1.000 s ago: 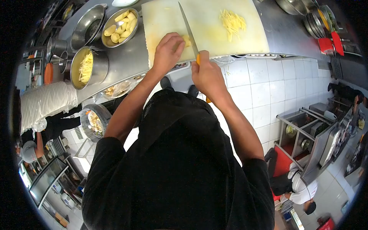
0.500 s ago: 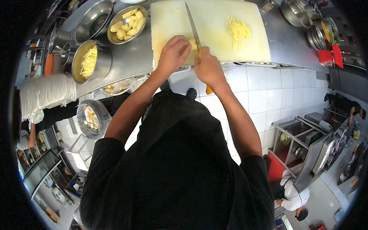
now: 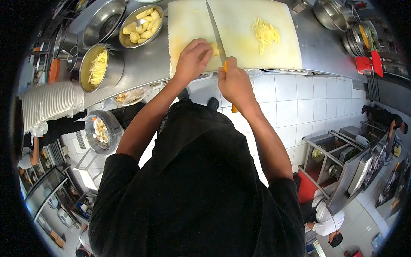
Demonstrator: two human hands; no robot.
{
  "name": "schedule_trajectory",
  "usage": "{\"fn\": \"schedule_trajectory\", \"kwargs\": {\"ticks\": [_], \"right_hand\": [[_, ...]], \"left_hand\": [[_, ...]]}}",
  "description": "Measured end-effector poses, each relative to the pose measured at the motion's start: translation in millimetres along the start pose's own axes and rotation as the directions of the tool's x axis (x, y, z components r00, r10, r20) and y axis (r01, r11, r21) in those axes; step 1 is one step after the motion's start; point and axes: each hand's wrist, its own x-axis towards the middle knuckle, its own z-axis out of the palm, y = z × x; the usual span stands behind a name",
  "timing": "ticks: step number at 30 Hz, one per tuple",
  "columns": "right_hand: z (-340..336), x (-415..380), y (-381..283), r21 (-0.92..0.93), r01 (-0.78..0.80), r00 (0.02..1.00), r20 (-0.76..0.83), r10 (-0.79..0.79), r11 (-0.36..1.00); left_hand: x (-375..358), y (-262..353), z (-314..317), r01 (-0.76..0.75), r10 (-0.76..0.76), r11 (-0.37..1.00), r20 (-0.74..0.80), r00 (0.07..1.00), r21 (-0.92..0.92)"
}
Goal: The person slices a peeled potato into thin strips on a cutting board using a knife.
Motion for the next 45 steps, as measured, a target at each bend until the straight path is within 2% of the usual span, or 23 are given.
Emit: {"fn": "schedule_trajectory", "kwargs": {"ticks": [3, 6, 9, 12, 18, 24, 36, 39, 45], "right_hand": [[0, 0, -3, -0.028, 0.002, 1.0, -0.001, -0.002, 1.0], [-3, 2, -13, -0.072, -0.045, 0.998, 0.04, 0.048, 0.996], [5, 15, -10, -0.081, -0.034, 0.998, 0.059, 0.039, 0.996], [22, 34, 9, -0.079, 0.056, 0.998, 0.036, -0.054, 0.995], [5, 25, 4, -0.03, -0.069, 0.995, 0.069, 0.071, 0.997], [-8, 12, -5, -0.05, -0.055, 0.996, 0.075, 0.058, 0.997], [-7, 13, -9, -0.046, -0.067, 0.992, 0.102, 0.072, 0.997], [6, 25, 2, -0.045, 0.002, 0.996, 0.09, 0.002, 0.999], [13, 39, 10, -0.039, -0.002, 0.997, 0.08, 0.005, 0.999]], "left_hand": [[-1, 1, -2, 0.042, -0.042, 0.999, 0.032, 0.999, -0.001], [0, 1, 0, 0.011, -0.011, 1.0, -0.005, 1.0, -0.013], [1, -1, -2, -0.002, 0.002, 1.0, 0.026, 1.0, 0.015], [1, -1, -2, 0.006, -0.007, 1.0, 0.033, 0.999, 0.007], [0, 3, -3, 0.036, -0.036, 0.999, 0.017, 0.999, -0.008], [0, 0, 0, -0.016, 0.016, 1.0, -0.012, 1.0, 0.018], [1, 2, -1, 0.015, -0.015, 1.0, -0.006, 1.0, -0.009], [1, 2, 0, -0.005, 0.005, 1.0, -0.011, 1.0, 0.014], [1, 2, -1, 0.018, -0.017, 1.0, -0.003, 1.0, 0.008]]}}
